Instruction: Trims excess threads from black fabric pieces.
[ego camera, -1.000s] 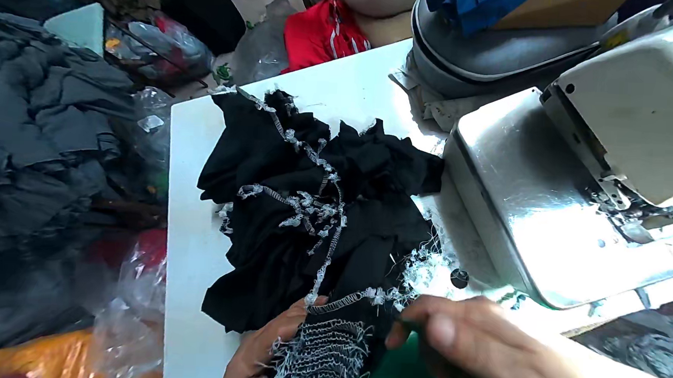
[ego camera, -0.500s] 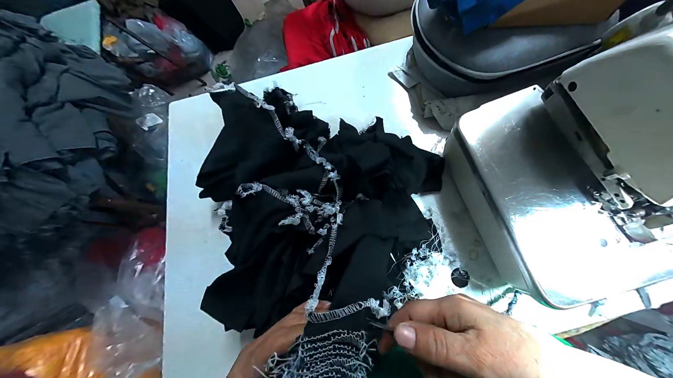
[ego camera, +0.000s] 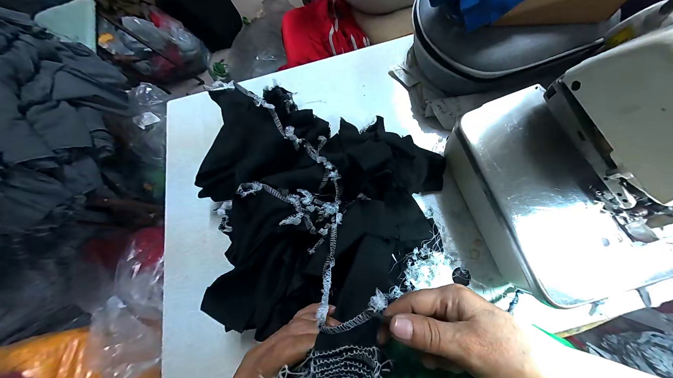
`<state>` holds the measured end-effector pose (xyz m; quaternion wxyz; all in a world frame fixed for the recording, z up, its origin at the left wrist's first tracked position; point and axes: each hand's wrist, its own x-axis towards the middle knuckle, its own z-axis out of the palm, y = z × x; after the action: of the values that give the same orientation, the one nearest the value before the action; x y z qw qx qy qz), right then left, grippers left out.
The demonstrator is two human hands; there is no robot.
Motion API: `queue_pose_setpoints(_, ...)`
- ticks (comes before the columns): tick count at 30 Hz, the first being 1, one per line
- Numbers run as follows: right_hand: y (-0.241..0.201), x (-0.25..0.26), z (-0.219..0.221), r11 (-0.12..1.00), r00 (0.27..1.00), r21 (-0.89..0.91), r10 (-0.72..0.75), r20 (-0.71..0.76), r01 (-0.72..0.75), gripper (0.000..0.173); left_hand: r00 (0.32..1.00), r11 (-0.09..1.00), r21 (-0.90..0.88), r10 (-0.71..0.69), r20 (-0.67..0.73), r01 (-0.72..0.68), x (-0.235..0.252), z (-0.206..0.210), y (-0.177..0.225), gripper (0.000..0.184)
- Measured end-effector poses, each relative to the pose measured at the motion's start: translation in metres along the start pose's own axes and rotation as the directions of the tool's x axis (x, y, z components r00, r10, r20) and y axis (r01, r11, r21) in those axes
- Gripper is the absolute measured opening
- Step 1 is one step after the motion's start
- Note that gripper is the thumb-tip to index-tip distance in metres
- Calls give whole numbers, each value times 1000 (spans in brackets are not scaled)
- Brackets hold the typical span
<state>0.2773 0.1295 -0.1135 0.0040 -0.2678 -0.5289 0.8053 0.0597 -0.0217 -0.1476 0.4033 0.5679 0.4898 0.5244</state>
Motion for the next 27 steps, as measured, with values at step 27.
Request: queue_pose_setpoints(27, -5, -7, -7, 991, 991, 64, -110, -79, 115, 43, 981, 967, -252, -77, -178, 30, -16, -15, -6, 49)
